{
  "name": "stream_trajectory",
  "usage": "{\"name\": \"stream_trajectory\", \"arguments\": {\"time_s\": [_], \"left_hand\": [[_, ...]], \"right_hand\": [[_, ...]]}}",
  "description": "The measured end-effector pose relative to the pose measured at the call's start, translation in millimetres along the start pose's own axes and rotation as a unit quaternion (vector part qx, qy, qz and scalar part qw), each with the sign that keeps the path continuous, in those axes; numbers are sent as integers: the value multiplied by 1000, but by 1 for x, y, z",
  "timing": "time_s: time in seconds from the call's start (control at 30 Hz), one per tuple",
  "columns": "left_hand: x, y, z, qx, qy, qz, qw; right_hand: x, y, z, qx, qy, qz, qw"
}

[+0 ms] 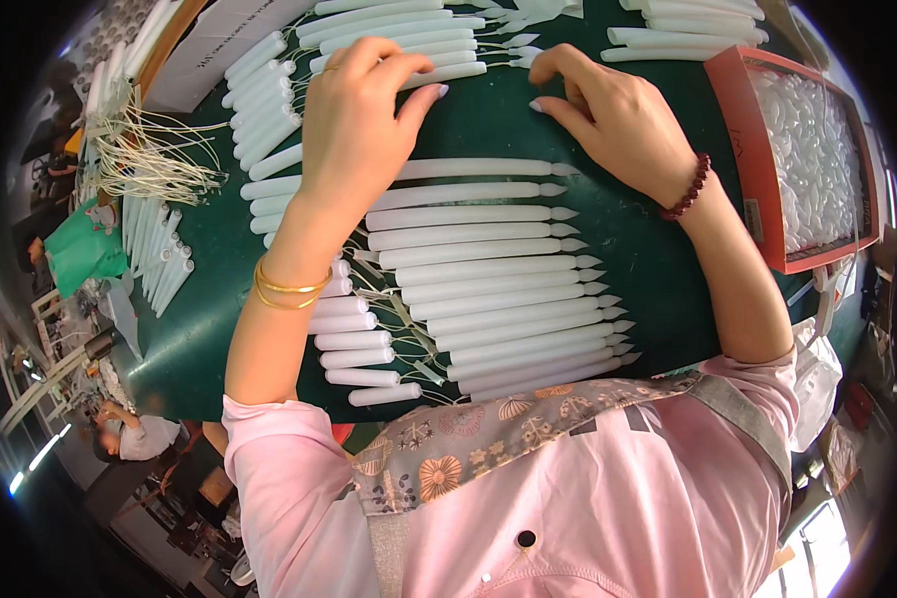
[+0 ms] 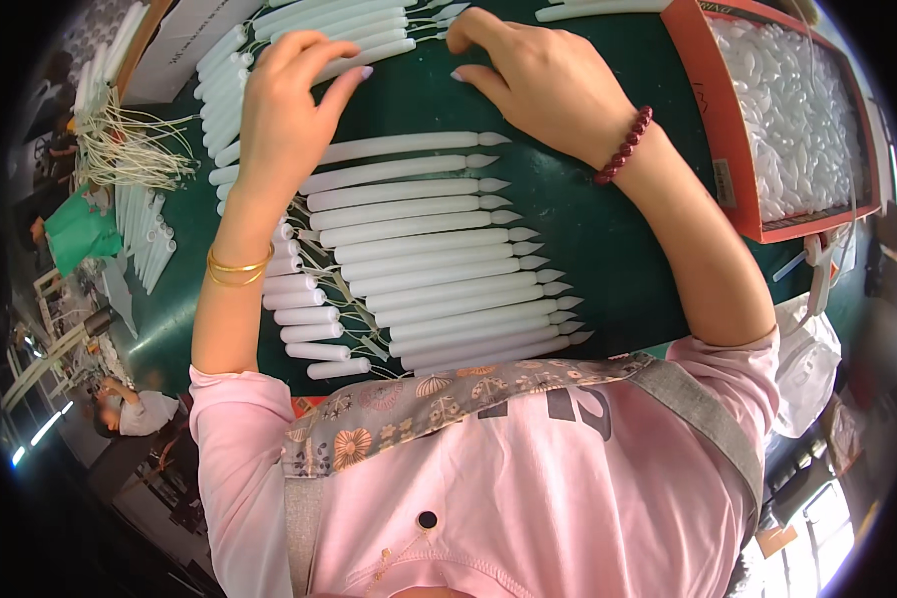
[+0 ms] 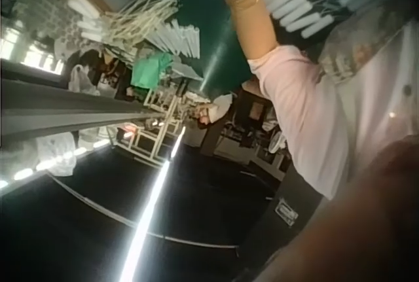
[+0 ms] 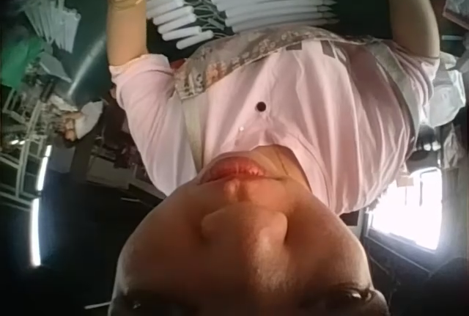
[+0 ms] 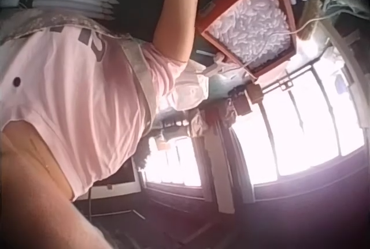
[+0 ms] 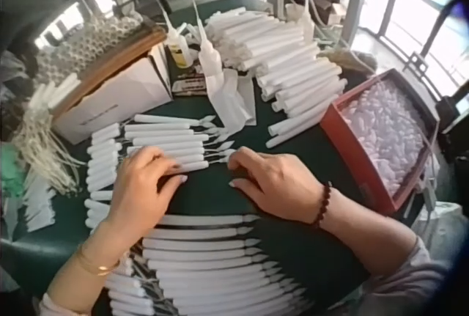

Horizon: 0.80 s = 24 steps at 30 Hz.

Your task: Manually inserting wicks or wires into small white plastic tubes at a factory assembly line.

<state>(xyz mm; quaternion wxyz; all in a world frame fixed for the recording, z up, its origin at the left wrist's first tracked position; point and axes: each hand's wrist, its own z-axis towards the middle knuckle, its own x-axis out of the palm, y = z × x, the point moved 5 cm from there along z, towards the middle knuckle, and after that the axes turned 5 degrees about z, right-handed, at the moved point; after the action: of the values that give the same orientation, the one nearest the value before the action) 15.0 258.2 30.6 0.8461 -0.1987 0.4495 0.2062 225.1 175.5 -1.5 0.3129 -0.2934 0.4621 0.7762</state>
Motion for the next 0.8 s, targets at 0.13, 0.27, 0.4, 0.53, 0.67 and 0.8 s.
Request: {"name": "stream_trajectory", "arguments": {"time_s": [0.13,0.27,0.4,0.53,0.67,0.8], "left_hand": [[24,4,2,-12,91,11,996],[27,-5,-3,-12,97,-70,993],[19,-17,-12,-92,140,-146,975],[16,-21,-19,-39,89,-162,982],[17,-25,-23,-21,128,-178,975],[17,-27,-26,-39,136,-187,972]], "right_hand": [[10,-5,-2,23,-18,-55,998],[13,-6,-3,6,-23,-84,996],[9,1,-3,-27,0,-80,996],[9,15,-6,-61,24,-100,993],[6,19,-10,-44,33,-114,992],[3,18,-13,-55,39,-106,992]]}}
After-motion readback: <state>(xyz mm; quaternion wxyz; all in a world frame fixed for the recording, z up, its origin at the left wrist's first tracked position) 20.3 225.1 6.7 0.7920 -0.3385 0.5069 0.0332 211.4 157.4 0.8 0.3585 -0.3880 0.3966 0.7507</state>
